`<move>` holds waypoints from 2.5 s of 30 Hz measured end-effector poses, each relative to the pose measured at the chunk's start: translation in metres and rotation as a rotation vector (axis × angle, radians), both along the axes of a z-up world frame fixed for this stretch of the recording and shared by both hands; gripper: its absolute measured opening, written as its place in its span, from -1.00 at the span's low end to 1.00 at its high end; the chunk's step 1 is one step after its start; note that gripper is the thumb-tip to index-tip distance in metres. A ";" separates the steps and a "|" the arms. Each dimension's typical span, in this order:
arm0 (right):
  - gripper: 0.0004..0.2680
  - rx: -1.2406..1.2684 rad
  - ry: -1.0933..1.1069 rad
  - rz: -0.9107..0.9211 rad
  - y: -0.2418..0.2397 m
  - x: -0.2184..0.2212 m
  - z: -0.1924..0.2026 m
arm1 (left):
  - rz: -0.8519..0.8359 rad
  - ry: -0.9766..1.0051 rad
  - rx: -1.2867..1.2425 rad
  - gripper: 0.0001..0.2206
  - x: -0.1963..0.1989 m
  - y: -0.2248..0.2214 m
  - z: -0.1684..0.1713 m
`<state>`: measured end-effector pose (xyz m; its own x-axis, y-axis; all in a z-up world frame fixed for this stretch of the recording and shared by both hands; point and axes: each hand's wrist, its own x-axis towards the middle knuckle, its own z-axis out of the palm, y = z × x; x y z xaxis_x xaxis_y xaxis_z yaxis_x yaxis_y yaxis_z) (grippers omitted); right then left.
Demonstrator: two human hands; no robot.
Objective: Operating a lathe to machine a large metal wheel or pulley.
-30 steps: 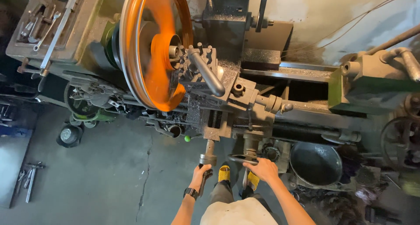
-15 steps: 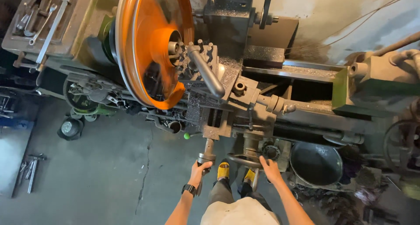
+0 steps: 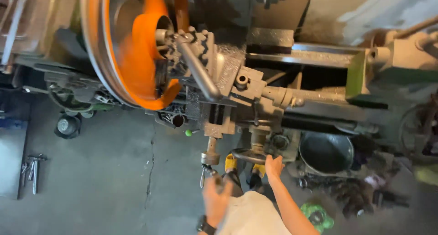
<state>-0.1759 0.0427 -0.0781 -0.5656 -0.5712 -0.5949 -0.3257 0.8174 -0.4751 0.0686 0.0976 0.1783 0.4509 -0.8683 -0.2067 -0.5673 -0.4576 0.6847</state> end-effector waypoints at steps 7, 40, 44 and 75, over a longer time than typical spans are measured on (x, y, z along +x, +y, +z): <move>-0.50 0.087 -0.091 -0.123 -0.018 0.013 0.057 | -0.088 -0.141 -0.184 -0.40 0.089 -0.037 -0.044; -0.71 -0.073 0.010 -0.290 -0.019 0.020 0.051 | -0.014 0.104 0.326 -0.65 0.082 -0.048 -0.066; -0.74 -0.298 -0.194 -0.334 -0.005 -0.001 0.018 | -0.030 -0.029 0.268 -0.44 0.050 -0.056 -0.023; -0.53 -0.101 -0.219 -0.209 -0.015 -0.018 0.014 | -1.009 -0.660 0.123 -0.66 -0.138 -0.081 -0.129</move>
<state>-0.1935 0.0278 -0.0645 -0.5414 -0.5186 -0.6618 -0.0367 0.8010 -0.5976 -0.0691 0.0169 0.0491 -0.3678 -0.8809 -0.2978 -0.9299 0.3504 0.1119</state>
